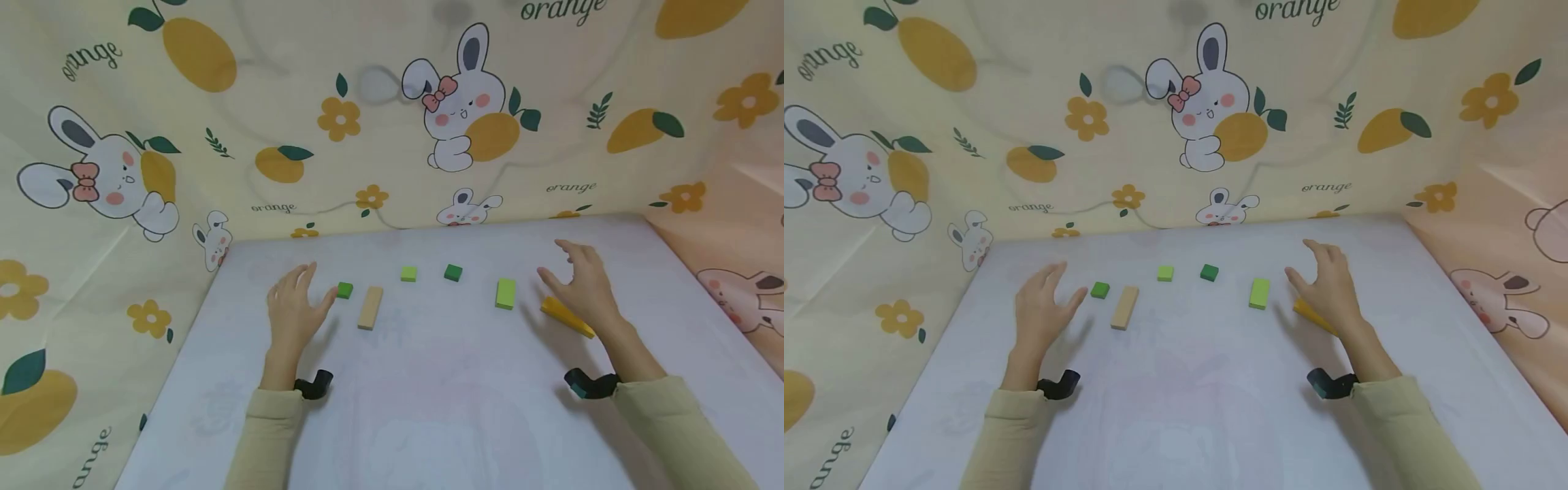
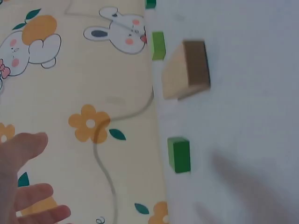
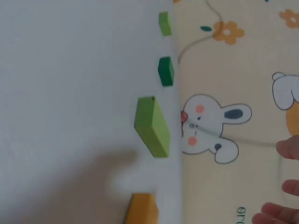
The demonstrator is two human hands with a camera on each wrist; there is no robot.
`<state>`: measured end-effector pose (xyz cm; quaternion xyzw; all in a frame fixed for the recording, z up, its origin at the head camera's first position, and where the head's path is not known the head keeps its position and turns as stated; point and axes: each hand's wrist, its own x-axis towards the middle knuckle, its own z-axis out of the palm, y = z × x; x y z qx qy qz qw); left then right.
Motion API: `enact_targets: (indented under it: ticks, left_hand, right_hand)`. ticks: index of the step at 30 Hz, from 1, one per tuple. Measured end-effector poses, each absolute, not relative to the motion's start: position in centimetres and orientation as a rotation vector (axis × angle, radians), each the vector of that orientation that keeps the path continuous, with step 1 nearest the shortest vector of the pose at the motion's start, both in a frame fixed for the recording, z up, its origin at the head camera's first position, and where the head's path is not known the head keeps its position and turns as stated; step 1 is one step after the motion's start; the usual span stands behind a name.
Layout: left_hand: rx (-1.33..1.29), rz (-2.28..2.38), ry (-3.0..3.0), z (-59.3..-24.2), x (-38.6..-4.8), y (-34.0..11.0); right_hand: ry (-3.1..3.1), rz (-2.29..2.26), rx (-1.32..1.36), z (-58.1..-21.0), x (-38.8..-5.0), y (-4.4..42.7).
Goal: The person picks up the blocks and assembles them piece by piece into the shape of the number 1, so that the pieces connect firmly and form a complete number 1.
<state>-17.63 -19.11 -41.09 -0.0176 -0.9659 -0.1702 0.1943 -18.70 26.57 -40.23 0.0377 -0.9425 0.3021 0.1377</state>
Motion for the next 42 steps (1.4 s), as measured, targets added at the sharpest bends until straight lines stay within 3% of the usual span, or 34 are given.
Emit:
enact_targets:
  ticks: [22, 28, 42]
  left_hand:
    - [-0.016, -1.304, -2.577, -44.6, -16.2, -16.5]
    - [0.079, -1.330, -2.600, -45.4, -16.0, -15.7]
    - [0.203, -1.390, -2.700, -46.5, -16.2, -14.7]
  right_hand:
    - [-2.853, 1.272, 0.090, -44.4, -17.9, 24.5]
    - [-2.932, 1.556, 0.034, -45.5, -18.8, 23.9]
    - [-3.053, 1.661, -0.094, -46.6, -20.9, 24.3]
